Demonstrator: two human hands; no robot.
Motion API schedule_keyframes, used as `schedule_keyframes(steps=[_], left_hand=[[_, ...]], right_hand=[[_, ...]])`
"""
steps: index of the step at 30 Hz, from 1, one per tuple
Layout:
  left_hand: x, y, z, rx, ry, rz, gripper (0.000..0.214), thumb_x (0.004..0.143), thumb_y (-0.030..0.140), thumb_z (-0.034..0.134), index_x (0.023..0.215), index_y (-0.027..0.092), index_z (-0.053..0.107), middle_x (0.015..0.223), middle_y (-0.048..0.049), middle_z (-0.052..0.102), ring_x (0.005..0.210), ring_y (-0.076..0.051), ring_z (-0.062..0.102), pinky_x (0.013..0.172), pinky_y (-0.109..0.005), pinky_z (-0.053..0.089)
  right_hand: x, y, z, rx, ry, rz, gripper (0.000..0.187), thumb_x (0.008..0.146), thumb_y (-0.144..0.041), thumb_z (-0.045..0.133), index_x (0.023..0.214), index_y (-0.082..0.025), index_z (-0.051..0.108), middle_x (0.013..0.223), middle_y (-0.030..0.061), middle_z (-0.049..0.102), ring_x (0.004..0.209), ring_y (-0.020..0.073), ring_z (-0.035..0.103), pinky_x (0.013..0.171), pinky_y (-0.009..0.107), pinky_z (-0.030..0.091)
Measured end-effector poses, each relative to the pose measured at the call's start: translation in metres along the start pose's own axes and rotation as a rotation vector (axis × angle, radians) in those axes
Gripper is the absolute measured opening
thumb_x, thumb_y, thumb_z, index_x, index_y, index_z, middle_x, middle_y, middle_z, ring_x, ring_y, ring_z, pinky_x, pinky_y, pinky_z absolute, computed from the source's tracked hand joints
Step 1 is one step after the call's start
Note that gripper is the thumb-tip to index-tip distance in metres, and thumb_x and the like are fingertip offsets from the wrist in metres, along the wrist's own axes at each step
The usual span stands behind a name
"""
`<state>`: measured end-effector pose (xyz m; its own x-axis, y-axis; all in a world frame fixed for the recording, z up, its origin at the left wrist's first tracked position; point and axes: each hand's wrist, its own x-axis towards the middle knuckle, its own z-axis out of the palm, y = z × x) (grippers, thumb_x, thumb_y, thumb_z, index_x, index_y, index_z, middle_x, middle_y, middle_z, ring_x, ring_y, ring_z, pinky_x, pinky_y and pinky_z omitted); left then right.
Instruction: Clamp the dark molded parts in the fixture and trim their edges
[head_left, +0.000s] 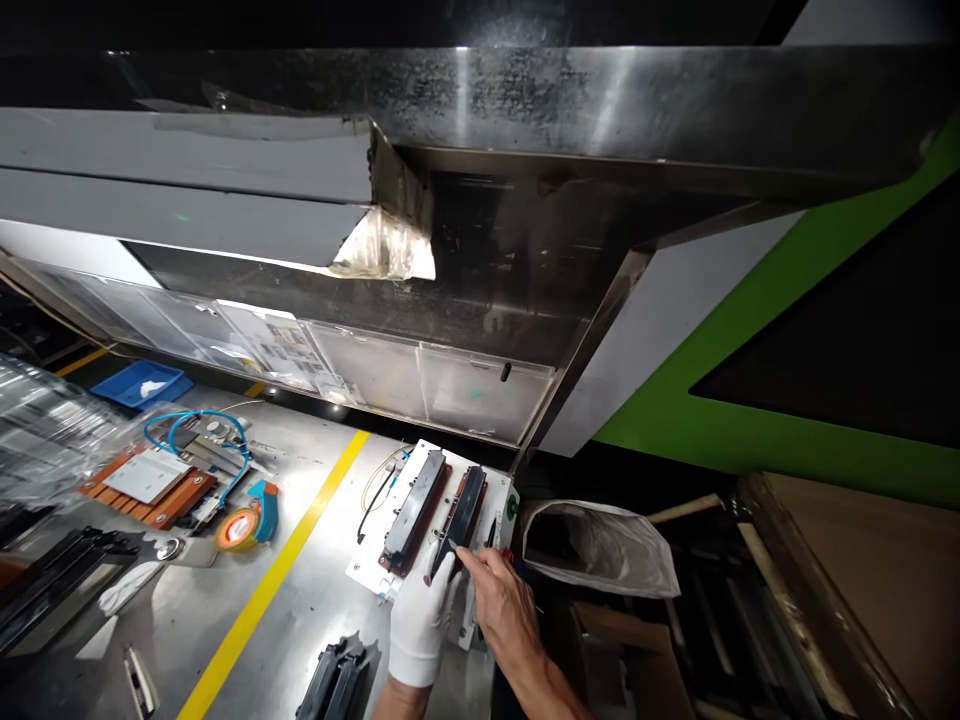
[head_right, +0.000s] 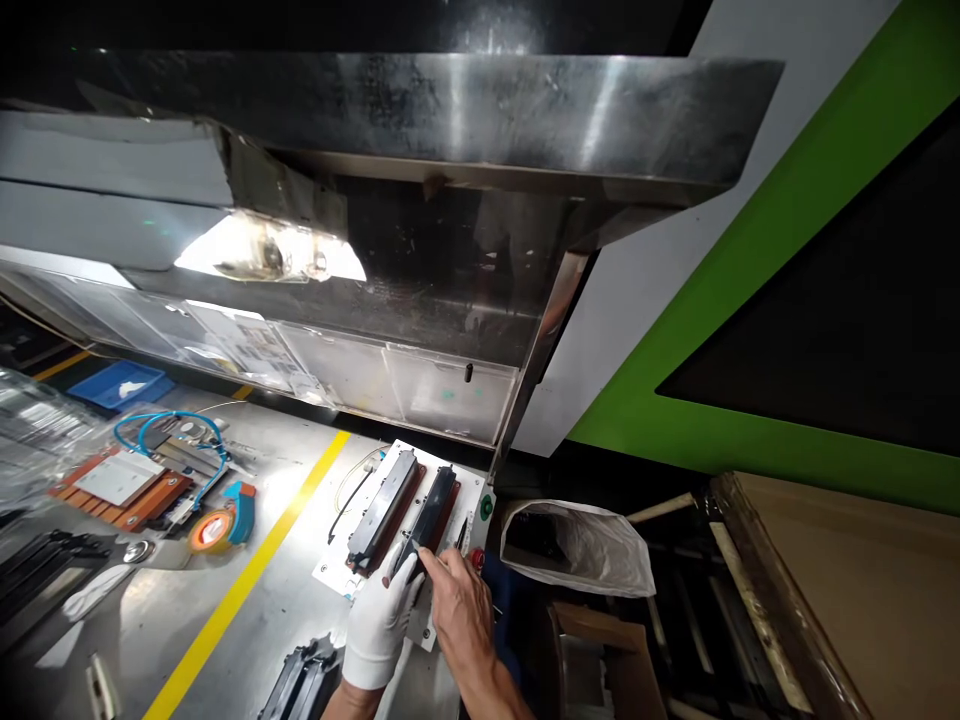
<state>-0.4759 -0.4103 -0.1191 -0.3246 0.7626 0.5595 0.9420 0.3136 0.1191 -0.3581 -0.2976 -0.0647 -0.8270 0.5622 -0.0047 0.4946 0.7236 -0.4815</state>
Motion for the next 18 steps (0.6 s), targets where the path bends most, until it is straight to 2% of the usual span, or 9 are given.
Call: schedule_keyframes(steps=[2, 4, 8, 13, 18], left_hand=[[-0.001, 0.000, 0.001, 0.025, 0.000, -0.016, 0.031, 0.096, 0.016, 0.044, 0.120, 0.008, 0.063, 0.087, -0.0145, 0.075, 0.067, -0.020, 0.070, 0.057, -0.030, 0.058], [-0.004, 0.000, 0.003, 0.041, 0.002, -0.033, 0.030, 0.096, 0.017, 0.045, 0.119, 0.009, 0.064, 0.075, -0.0102, 0.072, 0.058, -0.019, 0.067, 0.053, -0.030, 0.055], [-0.008, -0.001, 0.008, 0.045, 0.037, 0.001, 0.031, 0.094, 0.016, 0.049, 0.121, 0.009, 0.064, 0.086, -0.0145, 0.075, 0.068, -0.022, 0.071, 0.058, -0.032, 0.059], [-0.008, -0.004, 0.017, 0.014, 0.037, 0.022, 0.032, 0.091, 0.011, 0.050, 0.120, 0.004, 0.063, 0.108, -0.0242, 0.073, 0.095, -0.029, 0.074, 0.075, -0.036, 0.064], [0.003, -0.002, 0.016, -0.029, 0.039, 0.025, 0.032, 0.089, 0.009, 0.050, 0.119, 0.004, 0.061, 0.104, -0.0220, 0.073, 0.095, -0.027, 0.073, 0.081, -0.037, 0.064]], right_hand=[[-0.001, -0.003, -0.001, 0.003, -0.023, -0.002, 0.051, 0.098, -0.011, 0.036, 0.136, -0.036, 0.058, 0.102, 0.0019, 0.065, 0.088, 0.0175, 0.067, 0.070, 0.027, 0.044], [-0.001, -0.005, -0.004, 0.013, -0.035, -0.001, 0.050, 0.099, -0.011, 0.036, 0.135, -0.037, 0.059, 0.101, 0.0012, 0.065, 0.089, 0.0167, 0.067, 0.069, 0.026, 0.043], [-0.001, -0.008, -0.009, 0.029, -0.049, 0.013, 0.050, 0.098, -0.010, 0.037, 0.134, -0.037, 0.059, 0.100, 0.0011, 0.065, 0.089, 0.0155, 0.066, 0.068, 0.026, 0.040], [0.004, -0.013, -0.018, 0.014, -0.057, 0.021, 0.050, 0.095, -0.009, 0.040, 0.130, -0.038, 0.061, 0.097, 0.0004, 0.065, 0.088, 0.0156, 0.065, 0.067, 0.028, 0.037], [0.008, -0.014, -0.022, -0.027, -0.063, 0.024, 0.048, 0.092, -0.007, 0.040, 0.122, -0.036, 0.063, 0.095, -0.0001, 0.064, 0.087, 0.0155, 0.065, 0.066, 0.029, 0.035]])
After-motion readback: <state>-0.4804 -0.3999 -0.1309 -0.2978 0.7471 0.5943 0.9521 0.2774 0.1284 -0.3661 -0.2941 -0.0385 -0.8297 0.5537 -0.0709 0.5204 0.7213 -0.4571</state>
